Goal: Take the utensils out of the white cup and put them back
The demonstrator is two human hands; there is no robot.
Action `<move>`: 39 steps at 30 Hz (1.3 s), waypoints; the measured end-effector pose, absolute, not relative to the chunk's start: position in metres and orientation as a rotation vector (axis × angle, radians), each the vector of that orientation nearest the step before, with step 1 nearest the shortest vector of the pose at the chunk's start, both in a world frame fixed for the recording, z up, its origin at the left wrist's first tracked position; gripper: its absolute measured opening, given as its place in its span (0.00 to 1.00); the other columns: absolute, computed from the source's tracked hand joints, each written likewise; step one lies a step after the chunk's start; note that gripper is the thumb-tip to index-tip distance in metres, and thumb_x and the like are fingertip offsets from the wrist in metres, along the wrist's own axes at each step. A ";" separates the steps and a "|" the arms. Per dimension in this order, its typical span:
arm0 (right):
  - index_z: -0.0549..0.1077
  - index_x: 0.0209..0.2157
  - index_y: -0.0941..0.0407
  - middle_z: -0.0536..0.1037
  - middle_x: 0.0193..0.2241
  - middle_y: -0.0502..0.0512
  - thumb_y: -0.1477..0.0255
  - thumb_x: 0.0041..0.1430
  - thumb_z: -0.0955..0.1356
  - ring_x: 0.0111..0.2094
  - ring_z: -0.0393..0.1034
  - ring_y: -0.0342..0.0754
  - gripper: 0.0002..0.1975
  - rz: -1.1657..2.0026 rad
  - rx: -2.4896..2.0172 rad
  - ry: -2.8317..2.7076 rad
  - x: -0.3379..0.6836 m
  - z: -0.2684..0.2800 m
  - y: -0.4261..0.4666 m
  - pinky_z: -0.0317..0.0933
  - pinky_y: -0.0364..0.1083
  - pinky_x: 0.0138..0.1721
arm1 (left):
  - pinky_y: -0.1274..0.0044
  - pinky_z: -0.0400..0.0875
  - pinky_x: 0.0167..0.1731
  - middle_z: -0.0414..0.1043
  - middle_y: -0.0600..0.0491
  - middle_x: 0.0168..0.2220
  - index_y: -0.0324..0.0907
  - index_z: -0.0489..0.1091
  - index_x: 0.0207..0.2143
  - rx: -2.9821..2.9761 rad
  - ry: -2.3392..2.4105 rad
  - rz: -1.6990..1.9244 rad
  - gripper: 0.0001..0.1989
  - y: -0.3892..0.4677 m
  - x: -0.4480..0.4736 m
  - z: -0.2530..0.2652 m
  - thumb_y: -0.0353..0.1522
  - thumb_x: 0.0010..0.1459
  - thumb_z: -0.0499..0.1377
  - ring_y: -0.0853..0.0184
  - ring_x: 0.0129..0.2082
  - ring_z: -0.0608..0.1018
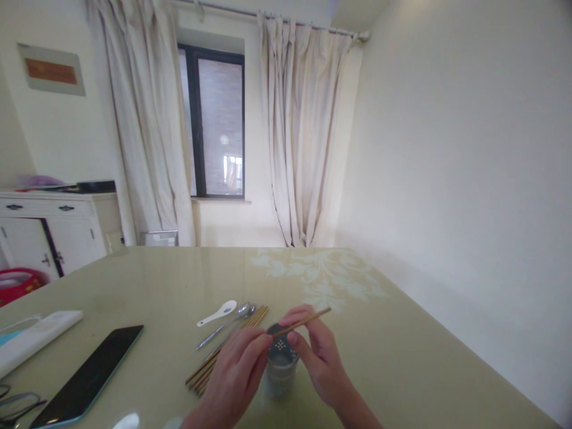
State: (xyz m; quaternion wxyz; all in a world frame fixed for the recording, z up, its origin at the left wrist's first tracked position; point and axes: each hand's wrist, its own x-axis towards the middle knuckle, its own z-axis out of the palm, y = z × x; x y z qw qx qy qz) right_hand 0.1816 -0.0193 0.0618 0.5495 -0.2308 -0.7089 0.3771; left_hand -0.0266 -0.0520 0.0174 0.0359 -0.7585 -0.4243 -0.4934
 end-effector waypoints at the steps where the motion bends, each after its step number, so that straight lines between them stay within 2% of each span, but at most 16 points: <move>1: 0.82 0.43 0.49 0.80 0.42 0.58 0.58 0.71 0.69 0.47 0.73 0.58 0.12 0.918 -0.544 -1.648 0.180 0.062 -0.021 0.66 0.54 0.52 | 0.74 0.78 0.50 0.84 0.49 0.45 0.51 0.78 0.49 -2.357 -1.264 -1.496 0.11 -0.054 -0.026 0.016 0.37 0.73 0.55 0.63 0.47 0.84; 4: 0.81 0.39 0.51 0.80 0.36 0.57 0.57 0.71 0.69 0.40 0.73 0.55 0.14 0.949 -0.561 -1.425 0.182 0.063 -0.015 0.67 0.52 0.45 | 0.70 0.78 0.51 0.83 0.46 0.48 0.48 0.76 0.52 -2.256 -1.413 -1.617 0.15 -0.051 -0.030 0.018 0.39 0.74 0.52 0.60 0.49 0.83; 7: 0.78 0.38 0.51 0.79 0.33 0.54 0.54 0.69 0.71 0.35 0.71 0.51 0.15 0.880 -0.579 -1.104 0.195 0.065 0.001 0.67 0.49 0.40 | 0.69 0.78 0.45 0.82 0.46 0.45 0.46 0.74 0.50 -2.038 -1.800 -1.688 0.18 -0.038 -0.041 0.023 0.41 0.74 0.47 0.59 0.44 0.83; 11: 0.78 0.41 0.53 0.79 0.31 0.53 0.52 0.65 0.73 0.33 0.70 0.50 0.18 0.828 -0.674 -1.044 0.208 0.067 0.017 0.66 0.48 0.38 | 0.68 0.74 0.46 0.82 0.49 0.40 0.46 0.74 0.38 -2.118 -2.144 -1.124 0.11 -0.021 -0.053 0.018 0.36 0.69 0.52 0.57 0.44 0.82; 14: 0.80 0.42 0.55 0.77 0.27 0.52 0.50 0.64 0.73 0.30 0.70 0.50 0.21 0.874 -0.757 -1.192 0.203 0.063 0.018 0.66 0.48 0.34 | 0.69 0.71 0.47 0.82 0.49 0.42 0.46 0.74 0.37 -2.150 -2.251 -0.705 0.09 -0.018 -0.054 0.011 0.31 0.66 0.54 0.57 0.46 0.82; 17: 0.81 0.43 0.56 0.78 0.26 0.53 0.47 0.61 0.73 0.27 0.70 0.49 0.25 0.982 -0.789 -1.325 0.190 0.055 0.016 0.65 0.48 0.30 | 0.71 0.70 0.46 0.81 0.49 0.42 0.46 0.74 0.38 -2.167 -2.277 -0.586 0.09 -0.020 -0.052 0.008 0.30 0.67 0.54 0.58 0.46 0.81; 22: 0.83 0.43 0.56 0.81 0.30 0.56 0.46 0.60 0.74 0.29 0.73 0.51 0.27 1.022 -0.818 -1.362 0.179 0.044 0.017 0.66 0.48 0.31 | 0.71 0.70 0.44 0.81 0.50 0.38 0.46 0.73 0.36 -2.182 -2.271 -0.618 0.07 -0.021 -0.051 0.008 0.32 0.66 0.55 0.58 0.44 0.82; 30: 0.82 0.36 0.55 0.77 0.29 0.52 0.45 0.55 0.76 0.29 0.71 0.47 0.26 1.271 -0.868 -1.120 0.172 0.020 0.022 0.63 0.44 0.31 | 0.66 0.72 0.48 0.81 0.45 0.41 0.45 0.73 0.36 -2.255 -2.208 -0.557 0.09 -0.023 -0.045 -0.001 0.31 0.66 0.53 0.53 0.46 0.82; 36: 0.81 0.31 0.56 0.80 0.27 0.51 0.46 0.50 0.78 0.31 0.74 0.51 0.25 1.378 -0.930 -1.178 0.163 0.002 0.026 0.66 0.48 0.36 | 0.68 0.73 0.45 0.81 0.47 0.40 0.46 0.71 0.38 -2.344 -2.195 -0.916 0.11 -0.026 -0.033 0.009 0.35 0.70 0.49 0.57 0.43 0.82; 39: 0.82 0.31 0.56 0.82 0.27 0.52 0.47 0.50 0.78 0.33 0.76 0.54 0.25 1.430 -0.917 -1.230 0.160 0.000 0.027 0.67 0.50 0.39 | 0.70 0.74 0.44 0.82 0.48 0.40 0.47 0.71 0.40 -2.424 -2.179 -1.115 0.11 -0.027 -0.024 0.011 0.34 0.69 0.48 0.58 0.43 0.83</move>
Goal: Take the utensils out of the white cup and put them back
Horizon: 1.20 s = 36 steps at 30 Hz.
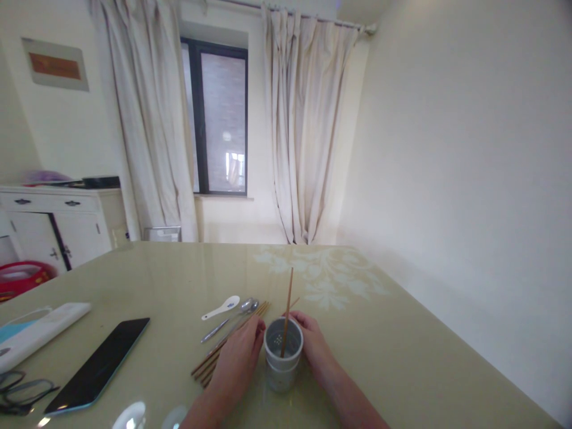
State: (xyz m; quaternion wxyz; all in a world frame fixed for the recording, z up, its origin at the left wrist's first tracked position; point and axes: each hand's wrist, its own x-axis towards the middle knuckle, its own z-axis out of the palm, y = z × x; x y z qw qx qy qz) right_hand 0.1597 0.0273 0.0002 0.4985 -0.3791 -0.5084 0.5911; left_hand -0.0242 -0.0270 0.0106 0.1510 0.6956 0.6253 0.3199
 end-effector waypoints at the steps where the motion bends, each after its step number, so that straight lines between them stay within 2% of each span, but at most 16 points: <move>1: 0.82 0.31 0.56 0.82 0.27 0.52 0.48 0.50 0.78 0.32 0.76 0.54 0.24 1.446 -0.904 -1.240 0.159 0.000 0.027 0.67 0.50 0.38 | 0.70 0.74 0.44 0.82 0.48 0.41 0.47 0.71 0.41 1.992 1.751 0.962 0.11 -0.027 -0.022 0.010 0.33 0.69 0.49 0.59 0.43 0.83; 5: 0.82 0.34 0.55 0.82 0.29 0.52 0.48 0.51 0.78 0.32 0.76 0.51 0.24 1.387 -0.866 -1.184 0.161 0.007 0.028 0.67 0.47 0.35 | 0.68 0.75 0.48 0.82 0.46 0.45 0.46 0.73 0.44 1.996 1.638 1.096 0.12 -0.024 -0.023 0.008 0.35 0.69 0.50 0.57 0.46 0.82; 8: 0.80 0.38 0.55 0.81 0.32 0.53 0.46 0.53 0.77 0.33 0.76 0.50 0.26 1.114 -0.884 -1.004 0.180 0.020 0.036 0.67 0.46 0.33 | 0.66 0.74 0.52 0.81 0.45 0.48 0.46 0.73 0.46 1.981 1.784 1.111 0.16 -0.020 -0.034 0.010 0.38 0.72 0.47 0.56 0.49 0.81; 12: 0.77 0.41 0.54 0.79 0.33 0.49 0.47 0.56 0.76 0.31 0.72 0.44 0.25 0.710 -0.787 -0.786 0.225 0.047 0.046 0.66 0.43 0.34 | 0.67 0.72 0.52 0.81 0.47 0.45 0.45 0.74 0.42 2.018 2.148 0.738 0.12 -0.019 -0.051 0.014 0.34 0.70 0.50 0.56 0.49 0.81; 14: 0.77 0.42 0.53 0.78 0.31 0.47 0.49 0.57 0.77 0.30 0.71 0.42 0.24 0.648 -0.682 -0.716 0.242 0.059 0.045 0.66 0.42 0.34 | 0.67 0.71 0.51 0.81 0.47 0.44 0.44 0.74 0.41 2.035 2.237 0.536 0.10 -0.020 -0.054 0.014 0.31 0.68 0.53 0.56 0.49 0.81; 21: 0.81 0.44 0.55 0.77 0.28 0.49 0.52 0.60 0.76 0.27 0.69 0.43 0.21 0.836 -0.622 -0.978 0.220 0.071 0.023 0.65 0.42 0.30 | 0.70 0.70 0.47 0.81 0.48 0.43 0.44 0.74 0.40 2.032 2.218 0.441 0.09 -0.023 -0.051 0.016 0.31 0.68 0.53 0.57 0.48 0.81; 26: 0.83 0.48 0.56 0.80 0.30 0.54 0.49 0.62 0.74 0.26 0.71 0.46 0.25 0.934 -0.754 -1.210 0.196 0.057 0.020 0.66 0.45 0.29 | 0.68 0.70 0.50 0.81 0.47 0.43 0.44 0.74 0.39 2.066 2.216 0.436 0.09 -0.023 -0.050 0.014 0.32 0.68 0.54 0.56 0.48 0.81; 29: 0.83 0.41 0.57 0.79 0.28 0.54 0.45 0.57 0.74 0.24 0.71 0.46 0.28 0.968 -0.861 -1.183 0.189 0.042 0.026 0.64 0.45 0.26 | 0.66 0.70 0.50 0.80 0.46 0.43 0.44 0.74 0.39 2.107 2.155 0.598 0.11 -0.022 -0.043 0.010 0.34 0.69 0.51 0.54 0.49 0.80; 31: 0.83 0.36 0.57 0.78 0.26 0.53 0.43 0.54 0.75 0.23 0.70 0.46 0.29 1.049 -0.937 -1.208 0.183 0.029 0.030 0.62 0.45 0.24 | 0.67 0.71 0.47 0.81 0.46 0.42 0.45 0.72 0.40 2.059 2.043 0.733 0.14 -0.021 -0.037 0.007 0.36 0.71 0.47 0.55 0.46 0.81; 33: 0.83 0.33 0.57 0.79 0.26 0.54 0.44 0.51 0.76 0.25 0.71 0.48 0.28 1.176 -0.963 -1.270 0.175 0.016 0.033 0.62 0.45 0.26 | 0.69 0.72 0.44 0.81 0.48 0.40 0.46 0.71 0.42 1.994 1.889 0.850 0.15 -0.020 -0.032 0.003 0.37 0.71 0.46 0.58 0.42 0.82; 36: 0.82 0.30 0.56 0.81 0.26 0.54 0.45 0.50 0.77 0.30 0.74 0.52 0.26 1.306 -0.910 -1.312 0.164 0.002 0.036 0.66 0.47 0.33 | 0.71 0.72 0.44 0.82 0.49 0.41 0.46 0.71 0.41 1.955 1.662 1.002 0.12 -0.019 -0.027 -0.002 0.36 0.68 0.48 0.59 0.42 0.82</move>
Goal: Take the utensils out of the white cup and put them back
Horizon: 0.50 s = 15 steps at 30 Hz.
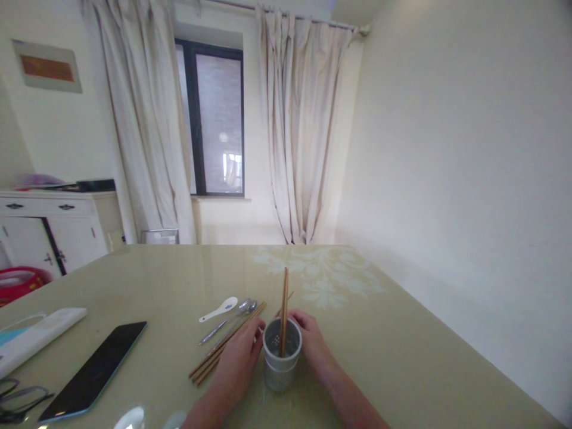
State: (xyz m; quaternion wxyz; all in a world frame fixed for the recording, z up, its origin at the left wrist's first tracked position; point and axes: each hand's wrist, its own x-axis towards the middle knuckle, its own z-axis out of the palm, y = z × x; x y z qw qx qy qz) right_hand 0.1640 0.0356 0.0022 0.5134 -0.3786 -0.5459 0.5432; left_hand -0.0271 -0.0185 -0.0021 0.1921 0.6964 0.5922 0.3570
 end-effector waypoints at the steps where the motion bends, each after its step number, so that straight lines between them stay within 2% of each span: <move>1: 0.81 0.29 0.56 0.81 0.26 0.53 0.46 0.50 0.77 0.31 0.74 0.52 0.26 1.319 -0.898 -1.298 0.162 0.000 0.036 0.66 0.48 0.34 | 0.71 0.72 0.44 0.82 0.49 0.41 0.46 0.72 0.41 1.945 1.604 1.044 0.11 -0.018 -0.026 -0.003 0.35 0.67 0.50 0.59 0.42 0.81; 5: 0.81 0.32 0.56 0.81 0.28 0.53 0.48 0.50 0.78 0.31 0.75 0.52 0.24 1.357 -0.849 -1.247 0.160 0.003 0.033 0.65 0.47 0.34 | 0.71 0.73 0.42 0.82 0.48 0.39 0.45 0.74 0.40 1.920 1.495 1.123 0.10 -0.017 -0.025 -0.002 0.37 0.66 0.53 0.59 0.40 0.81; 8: 0.80 0.33 0.56 0.82 0.31 0.55 0.48 0.54 0.77 0.32 0.76 0.51 0.23 1.319 -0.833 -1.246 0.166 0.014 0.032 0.65 0.46 0.33 | 0.70 0.73 0.45 0.82 0.48 0.41 0.45 0.75 0.41 1.949 1.495 1.139 0.15 -0.016 -0.027 0.001 0.39 0.69 0.51 0.59 0.43 0.81; 11: 0.78 0.34 0.56 0.82 0.32 0.55 0.47 0.57 0.75 0.31 0.75 0.50 0.24 1.056 -0.847 -1.090 0.185 0.030 0.036 0.65 0.45 0.31 | 0.69 0.73 0.48 0.82 0.48 0.43 0.46 0.76 0.41 1.965 1.676 1.102 0.19 -0.013 -0.041 0.003 0.42 0.72 0.46 0.58 0.45 0.81; 15: 0.78 0.40 0.55 0.78 0.30 0.50 0.49 0.59 0.75 0.29 0.70 0.45 0.22 0.655 -0.741 -0.844 0.226 0.055 0.042 0.65 0.44 0.33 | 0.69 0.71 0.49 0.81 0.50 0.41 0.46 0.74 0.37 2.039 2.092 0.864 0.12 -0.011 -0.065 0.003 0.37 0.68 0.52 0.58 0.45 0.81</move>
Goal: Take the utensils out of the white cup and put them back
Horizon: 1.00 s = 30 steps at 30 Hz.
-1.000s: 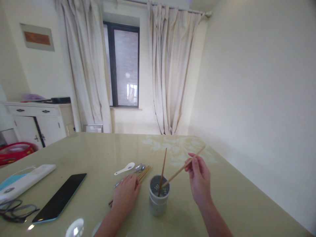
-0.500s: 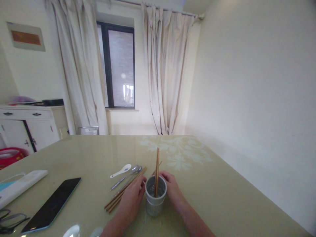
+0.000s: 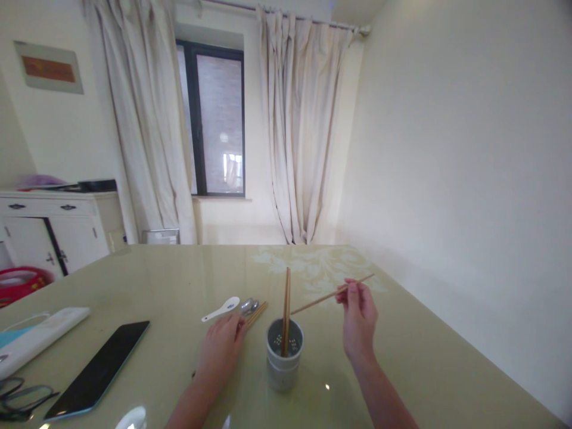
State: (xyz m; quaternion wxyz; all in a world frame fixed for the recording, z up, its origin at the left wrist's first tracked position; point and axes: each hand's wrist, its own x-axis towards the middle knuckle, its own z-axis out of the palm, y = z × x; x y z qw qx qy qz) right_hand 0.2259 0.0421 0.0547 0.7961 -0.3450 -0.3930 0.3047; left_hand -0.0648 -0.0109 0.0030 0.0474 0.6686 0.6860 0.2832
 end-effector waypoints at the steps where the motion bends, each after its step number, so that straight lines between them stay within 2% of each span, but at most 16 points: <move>1: 0.78 0.41 0.54 0.78 0.30 0.49 0.50 0.59 0.76 0.29 0.69 0.44 0.22 0.628 -0.694 -0.794 0.235 0.060 0.042 0.65 0.43 0.33 | 0.70 0.70 0.49 0.81 0.50 0.41 0.46 0.74 0.36 2.057 2.164 0.779 0.10 -0.011 -0.068 0.003 0.35 0.67 0.53 0.58 0.46 0.81; 7: 0.81 0.45 0.53 0.76 0.30 0.49 0.53 0.59 0.77 0.26 0.66 0.42 0.21 0.797 -0.591 -0.839 0.233 0.076 0.026 0.63 0.42 0.29 | 0.71 0.70 0.47 0.81 0.50 0.42 0.46 0.74 0.38 2.058 2.229 0.515 0.10 -0.014 -0.068 0.005 0.32 0.66 0.53 0.59 0.47 0.81; 11: 0.83 0.49 0.55 0.80 0.31 0.54 0.51 0.62 0.74 0.27 0.69 0.45 0.24 0.923 -0.688 -1.129 0.206 0.070 0.018 0.65 0.45 0.29 | 0.70 0.70 0.47 0.81 0.49 0.41 0.45 0.74 0.37 2.039 2.242 0.478 0.09 -0.014 -0.068 0.005 0.33 0.67 0.53 0.58 0.47 0.81; 14: 0.84 0.48 0.55 0.82 0.35 0.57 0.48 0.61 0.74 0.26 0.71 0.46 0.27 0.987 -0.759 -1.230 0.193 0.058 0.020 0.65 0.47 0.29 | 0.69 0.70 0.48 0.81 0.48 0.41 0.44 0.74 0.37 2.054 2.256 0.443 0.10 -0.016 -0.068 0.004 0.34 0.68 0.53 0.56 0.47 0.81; 16: 0.85 0.46 0.56 0.82 0.35 0.57 0.46 0.59 0.74 0.25 0.71 0.46 0.28 1.023 -0.812 -1.232 0.187 0.048 0.024 0.64 0.46 0.27 | 0.68 0.70 0.49 0.80 0.47 0.42 0.44 0.74 0.38 2.084 2.243 0.437 0.11 -0.018 -0.065 0.005 0.33 0.68 0.52 0.56 0.48 0.80; 19: 0.85 0.38 0.57 0.79 0.28 0.54 0.43 0.53 0.75 0.23 0.69 0.46 0.30 1.118 -0.888 -1.228 0.177 0.029 0.028 0.60 0.45 0.25 | 0.67 0.70 0.50 0.80 0.46 0.43 0.43 0.74 0.38 2.146 2.165 0.451 0.12 -0.020 -0.057 0.006 0.33 0.68 0.51 0.55 0.49 0.80; 23: 0.82 0.28 0.57 0.78 0.23 0.51 0.44 0.49 0.77 0.25 0.70 0.48 0.28 1.319 -0.899 -1.233 0.163 0.007 0.030 0.61 0.44 0.28 | 0.67 0.71 0.51 0.80 0.46 0.43 0.43 0.74 0.40 2.169 2.037 0.507 0.11 -0.022 -0.045 0.007 0.31 0.67 0.51 0.56 0.48 0.80; 27: 0.83 0.34 0.56 0.82 0.30 0.55 0.44 0.52 0.75 0.33 0.75 0.52 0.27 1.343 -0.850 -1.019 0.162 0.002 0.029 0.67 0.46 0.35 | 0.68 0.71 0.53 0.79 0.45 0.44 0.43 0.73 0.42 2.149 1.993 0.532 0.12 -0.022 -0.041 0.005 0.30 0.67 0.50 0.57 0.49 0.80; 30: 0.84 0.39 0.54 0.81 0.33 0.55 0.48 0.55 0.74 0.35 0.75 0.51 0.24 1.358 -0.712 -1.032 0.167 0.007 0.028 0.67 0.46 0.37 | 0.67 0.71 0.54 0.80 0.45 0.46 0.43 0.74 0.43 2.136 1.977 0.513 0.12 -0.022 -0.042 0.006 0.30 0.66 0.50 0.56 0.51 0.79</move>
